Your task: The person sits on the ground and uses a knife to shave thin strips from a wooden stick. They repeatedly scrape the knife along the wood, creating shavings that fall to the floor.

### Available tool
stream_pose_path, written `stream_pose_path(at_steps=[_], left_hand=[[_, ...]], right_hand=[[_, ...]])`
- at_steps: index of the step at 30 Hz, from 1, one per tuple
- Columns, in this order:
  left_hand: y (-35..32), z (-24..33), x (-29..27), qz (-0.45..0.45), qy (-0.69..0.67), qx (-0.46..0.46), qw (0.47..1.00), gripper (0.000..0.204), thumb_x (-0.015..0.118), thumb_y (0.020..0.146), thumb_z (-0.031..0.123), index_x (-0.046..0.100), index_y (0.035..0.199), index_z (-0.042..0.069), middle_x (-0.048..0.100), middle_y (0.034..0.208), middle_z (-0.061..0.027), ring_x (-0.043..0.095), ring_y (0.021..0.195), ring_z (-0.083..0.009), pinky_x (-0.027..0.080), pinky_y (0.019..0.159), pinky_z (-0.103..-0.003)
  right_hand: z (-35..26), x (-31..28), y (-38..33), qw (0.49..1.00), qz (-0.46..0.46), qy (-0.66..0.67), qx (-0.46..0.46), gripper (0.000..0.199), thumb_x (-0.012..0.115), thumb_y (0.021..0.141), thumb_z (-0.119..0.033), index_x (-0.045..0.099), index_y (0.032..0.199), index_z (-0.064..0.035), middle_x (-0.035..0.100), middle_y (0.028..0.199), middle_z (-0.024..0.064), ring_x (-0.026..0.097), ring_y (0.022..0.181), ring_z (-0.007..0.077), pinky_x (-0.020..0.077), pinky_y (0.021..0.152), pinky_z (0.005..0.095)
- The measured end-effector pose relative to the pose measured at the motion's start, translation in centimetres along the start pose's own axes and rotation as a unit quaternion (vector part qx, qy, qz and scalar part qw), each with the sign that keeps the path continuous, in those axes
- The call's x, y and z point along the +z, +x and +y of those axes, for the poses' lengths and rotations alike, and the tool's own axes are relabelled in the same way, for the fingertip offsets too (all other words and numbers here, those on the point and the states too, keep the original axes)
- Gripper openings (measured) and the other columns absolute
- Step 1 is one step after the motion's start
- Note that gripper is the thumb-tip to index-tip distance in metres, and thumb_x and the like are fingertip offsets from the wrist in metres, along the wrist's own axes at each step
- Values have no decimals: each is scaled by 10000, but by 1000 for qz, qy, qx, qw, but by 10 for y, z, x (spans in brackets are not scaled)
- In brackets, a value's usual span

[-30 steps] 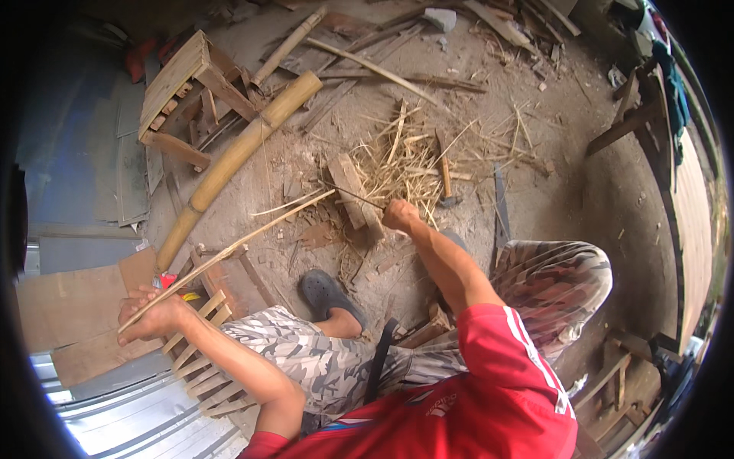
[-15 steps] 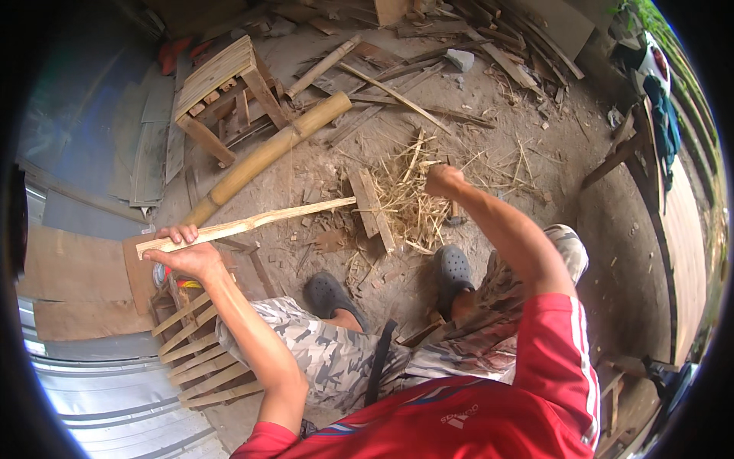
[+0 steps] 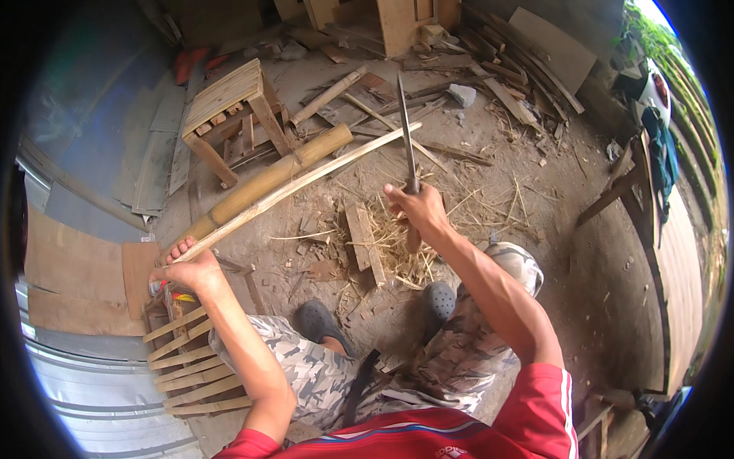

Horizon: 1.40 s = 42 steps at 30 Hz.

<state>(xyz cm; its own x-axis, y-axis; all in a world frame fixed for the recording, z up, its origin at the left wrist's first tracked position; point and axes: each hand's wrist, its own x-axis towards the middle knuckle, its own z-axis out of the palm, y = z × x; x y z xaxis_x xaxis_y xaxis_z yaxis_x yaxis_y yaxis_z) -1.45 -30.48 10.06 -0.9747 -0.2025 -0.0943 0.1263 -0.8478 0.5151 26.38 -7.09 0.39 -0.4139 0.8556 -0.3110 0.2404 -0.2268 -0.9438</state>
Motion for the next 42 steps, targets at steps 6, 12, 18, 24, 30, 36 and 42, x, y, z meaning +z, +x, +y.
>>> stream_pose_path(at_steps=[6, 12, 18, 24, 30, 36, 42], left_hand=[[-12, -54, -56, 111, -4, -155, 982, 632, 179, 960, 694, 304, 650, 158, 346, 550, 15, 386, 527, -146, 448, 592, -328], [-44, -112, -131, 185, -6, -361, 914, 757, 125, 915, 735, 355, 591, 91, 410, 506, -38, 497, 498, -209, 583, 784, -473], [-67, -130, -220, 210, -14, -450, 868, 800, 183, 925, 713, 468, 753, -15, 543, 661, -83, 610, 654, -266, 584, 848, -546], [-130, -108, -242, 171, 289, -639, 692, 839, 451, 961, 557, 75, 1481, 16, 256, 1463, -253, 230, 1377, -355, 304, 1092, -578], [-152, -102, -105, -340, 455, -284, 772, 782, 498, 960, 536, 289, 1487, -4, 335, 1520, -210, 301, 1425, -296, 266, 1147, -429], [-133, -137, 32, -616, 350, 13, 706, 699, 381, 1010, 540, 417, 1387, -47, 466, 1410, -185, 409, 1348, -274, 335, 1096, -397], [-140, -146, 44, -610, 259, 168, 730, 436, 435, 1037, 347, 449, 1248, -35, 540, 1219, -152, 523, 1090, -213, 415, 949, -360]], right_hand=[[-9, 10, 45, 934, 100, 334, -78, 407, 774, 845, -234, 508, 1057, -9, 634, 905, 124, 679, 830, 233, 627, 657, 345], [-10, -22, 73, 847, 81, 507, -135, 308, 731, 838, -26, 446, 956, -35, 629, 936, 124, 678, 846, 241, 626, 692, 360], [-25, -20, 57, 891, 82, 433, -106, 307, 762, 830, -66, 469, 921, -69, 622, 879, 83, 659, 800, 192, 587, 641, 318], [-24, -11, 50, 934, 48, 327, -134, 258, 769, 827, -70, 515, 872, -60, 644, 920, 81, 650, 822, 165, 593, 637, 324], [-22, 18, 33, 946, -50, 277, -163, 197, 744, 848, -63, 550, 861, -36, 649, 971, 79, 641, 805, 140, 584, 659, 319], [-37, 39, 3, 947, -179, 204, -172, 173, 725, 858, -37, 606, 969, 21, 644, 806, 61, 580, 650, 111, 493, 594, 266], [-35, 46, -4, 944, -226, 141, -195, 181, 716, 871, -61, 554, 927, 0, 688, 986, 93, 623, 763, 119, 531, 695, 278]])
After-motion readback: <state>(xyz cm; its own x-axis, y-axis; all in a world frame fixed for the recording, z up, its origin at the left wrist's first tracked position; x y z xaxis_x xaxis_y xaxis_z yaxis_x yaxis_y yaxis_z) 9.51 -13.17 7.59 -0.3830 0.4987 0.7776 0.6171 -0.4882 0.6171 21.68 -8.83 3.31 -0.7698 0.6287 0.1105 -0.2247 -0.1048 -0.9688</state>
